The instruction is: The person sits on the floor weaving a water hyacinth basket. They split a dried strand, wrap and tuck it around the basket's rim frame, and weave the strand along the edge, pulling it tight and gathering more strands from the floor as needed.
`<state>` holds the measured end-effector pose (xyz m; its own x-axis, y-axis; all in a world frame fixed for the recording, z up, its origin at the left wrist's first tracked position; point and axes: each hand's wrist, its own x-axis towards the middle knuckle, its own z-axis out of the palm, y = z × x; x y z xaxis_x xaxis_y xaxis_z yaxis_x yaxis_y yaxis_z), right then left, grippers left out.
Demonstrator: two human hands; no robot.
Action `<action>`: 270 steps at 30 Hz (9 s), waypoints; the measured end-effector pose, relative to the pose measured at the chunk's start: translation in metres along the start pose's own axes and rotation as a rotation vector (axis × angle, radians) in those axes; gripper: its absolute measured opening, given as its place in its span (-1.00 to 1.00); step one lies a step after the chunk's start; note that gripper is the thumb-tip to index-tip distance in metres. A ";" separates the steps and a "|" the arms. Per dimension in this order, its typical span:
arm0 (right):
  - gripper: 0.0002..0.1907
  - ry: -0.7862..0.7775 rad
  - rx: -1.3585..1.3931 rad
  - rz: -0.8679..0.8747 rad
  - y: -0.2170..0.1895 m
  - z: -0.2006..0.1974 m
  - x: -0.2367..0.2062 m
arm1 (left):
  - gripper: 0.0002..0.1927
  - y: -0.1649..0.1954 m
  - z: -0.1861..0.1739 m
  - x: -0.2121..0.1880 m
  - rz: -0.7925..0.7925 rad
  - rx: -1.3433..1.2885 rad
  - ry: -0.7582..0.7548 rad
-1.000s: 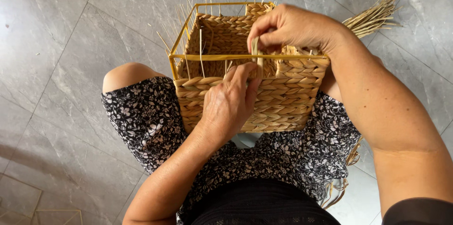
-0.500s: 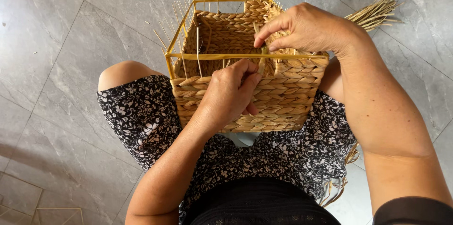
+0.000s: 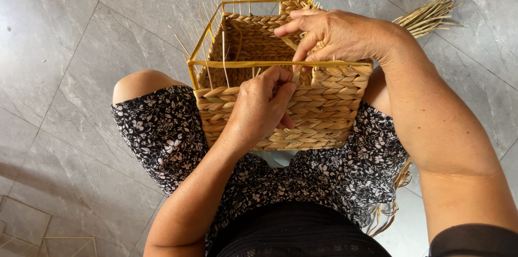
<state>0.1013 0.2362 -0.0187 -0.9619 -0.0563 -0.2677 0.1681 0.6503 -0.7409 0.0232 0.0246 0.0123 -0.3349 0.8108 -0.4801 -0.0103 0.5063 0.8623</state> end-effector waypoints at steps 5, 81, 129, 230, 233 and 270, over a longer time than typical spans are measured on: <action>-0.84 0.341 -0.261 -0.154 -0.005 0.003 -0.006 | -0.78 0.001 -0.003 0.000 0.044 0.003 -0.026; -0.88 0.864 -0.001 -0.012 -0.077 0.107 -0.159 | -0.82 -0.015 -0.002 -0.011 0.207 0.099 -0.061; -0.65 0.016 0.208 0.108 -0.004 -0.021 -0.019 | -0.76 0.009 0.006 0.009 -0.005 0.052 -0.023; -0.65 0.836 -0.344 0.163 -0.068 0.096 -0.073 | -0.64 -0.013 -0.018 0.009 0.221 0.192 0.075; -0.73 0.866 -0.329 0.129 -0.067 0.097 -0.068 | -0.62 -0.008 -0.020 0.008 0.185 0.181 0.053; -0.94 0.613 -0.021 0.008 -0.034 0.006 -0.019 | -0.64 -0.054 0.009 -0.007 0.851 0.630 0.399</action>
<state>0.1151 0.2108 0.0075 -0.9108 0.3902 0.1347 0.1771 0.6642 -0.7262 0.0349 -0.0056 -0.0328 -0.2845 0.8681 0.4067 0.8031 -0.0159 0.5957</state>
